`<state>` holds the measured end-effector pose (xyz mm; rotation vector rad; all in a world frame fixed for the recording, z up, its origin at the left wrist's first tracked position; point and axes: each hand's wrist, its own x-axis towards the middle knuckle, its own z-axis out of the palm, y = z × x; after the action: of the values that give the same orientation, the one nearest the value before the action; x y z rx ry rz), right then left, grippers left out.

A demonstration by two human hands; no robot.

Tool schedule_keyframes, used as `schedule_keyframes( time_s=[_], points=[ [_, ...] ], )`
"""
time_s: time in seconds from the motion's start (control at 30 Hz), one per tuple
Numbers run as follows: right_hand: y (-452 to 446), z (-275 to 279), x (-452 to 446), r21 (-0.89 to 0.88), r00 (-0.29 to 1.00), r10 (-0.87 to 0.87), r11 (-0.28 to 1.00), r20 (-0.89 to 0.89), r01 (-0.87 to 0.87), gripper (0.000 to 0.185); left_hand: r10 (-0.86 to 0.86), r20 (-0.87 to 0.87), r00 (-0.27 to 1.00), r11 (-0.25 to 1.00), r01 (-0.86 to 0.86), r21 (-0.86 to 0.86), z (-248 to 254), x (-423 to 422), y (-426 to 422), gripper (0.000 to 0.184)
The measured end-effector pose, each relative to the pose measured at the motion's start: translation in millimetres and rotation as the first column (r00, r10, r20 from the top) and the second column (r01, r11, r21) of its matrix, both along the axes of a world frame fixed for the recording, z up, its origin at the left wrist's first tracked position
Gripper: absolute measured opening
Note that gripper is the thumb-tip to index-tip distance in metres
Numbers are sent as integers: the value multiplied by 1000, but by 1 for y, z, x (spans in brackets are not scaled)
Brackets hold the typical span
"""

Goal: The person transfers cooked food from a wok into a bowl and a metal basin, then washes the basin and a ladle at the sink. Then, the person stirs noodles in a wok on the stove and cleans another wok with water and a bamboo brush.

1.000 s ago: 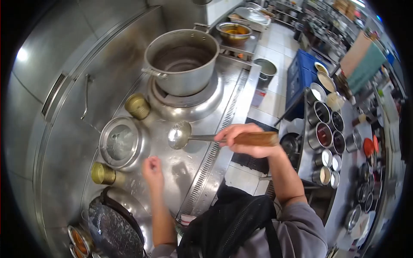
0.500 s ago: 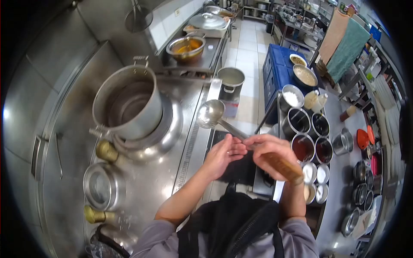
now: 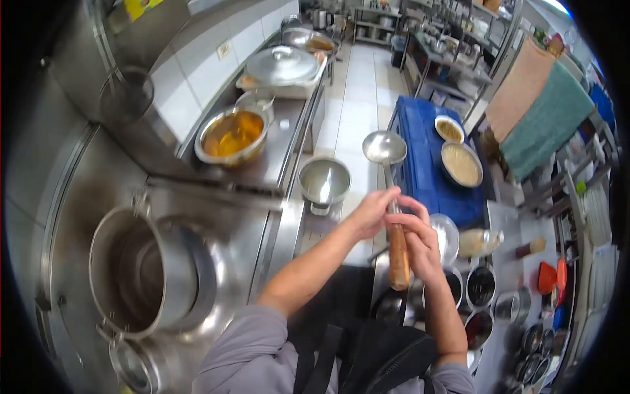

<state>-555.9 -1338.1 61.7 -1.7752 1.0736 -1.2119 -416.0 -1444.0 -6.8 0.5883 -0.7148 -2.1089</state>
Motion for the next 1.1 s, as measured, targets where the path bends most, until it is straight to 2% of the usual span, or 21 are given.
schedule_keyframes(
  time_s=[0.03,0.07,0.13,0.17,0.2,0.27,0.33,0.37,0.47,0.53,0.67,0.8,0.9,0.97,1.03,1.1],
  points=[
    [-33,-4,7,235,931,-155,969,332,77,36,-25,28,999,999,26,-24,3,-7,-41,28],
    [-65,1,4,452,738,-272,891,618,-50,37,-49,59,997,998,51,-29,1,-15,-74,29],
    [-125,32,2,635,742,-467,769,481,72,38,-81,88,993,995,86,-59,21,-32,-133,32],
    [-156,37,-10,683,782,-428,731,453,4,31,-89,137,987,991,102,-89,28,-39,-162,33],
    [-186,34,-24,662,781,-377,746,499,-63,30,-96,188,978,986,118,-115,34,-47,-189,34],
    [-246,19,-47,608,756,-274,769,594,-199,28,-30,372,928,939,154,-308,22,-66,-259,43],
    [-299,22,-63,621,762,-307,769,570,-154,26,46,560,827,870,242,-430,36,-76,-309,47],
    [-326,20,-76,626,774,-302,765,556,-150,29,39,602,798,850,290,-440,27,-82,-338,55],
    [-408,-2,-118,661,815,-316,743,486,-106,38,74,572,817,813,283,-509,14,-73,-401,60],
    [-472,-20,-145,673,836,-316,735,448,-83,44,51,633,773,873,273,-404,-10,-65,-455,63],
    [-612,-58,-195,689,863,-289,719,415,-91,53,182,672,718,934,86,-346,-77,-66,-600,60],
    [-754,-51,-227,724,852,-291,675,435,-139,53,173,698,695,967,14,-254,-117,-52,-702,58],
    [-869,-31,-234,714,878,-250,687,407,-135,53,171,719,673,976,-14,-219,-143,-9,-732,57],
    [-956,-20,-228,689,921,-174,714,350,-127,48,150,799,582,986,-26,-166,-127,23,-717,57],
    [-1043,-12,-211,628,918,-93,756,385,-186,49,157,747,646,987,-83,-135,-104,42,-690,52],
    [-1120,-1,-184,583,902,-29,772,430,-253,51,180,597,781,976,-220,-7,-60,52,-672,48]
  ],
)
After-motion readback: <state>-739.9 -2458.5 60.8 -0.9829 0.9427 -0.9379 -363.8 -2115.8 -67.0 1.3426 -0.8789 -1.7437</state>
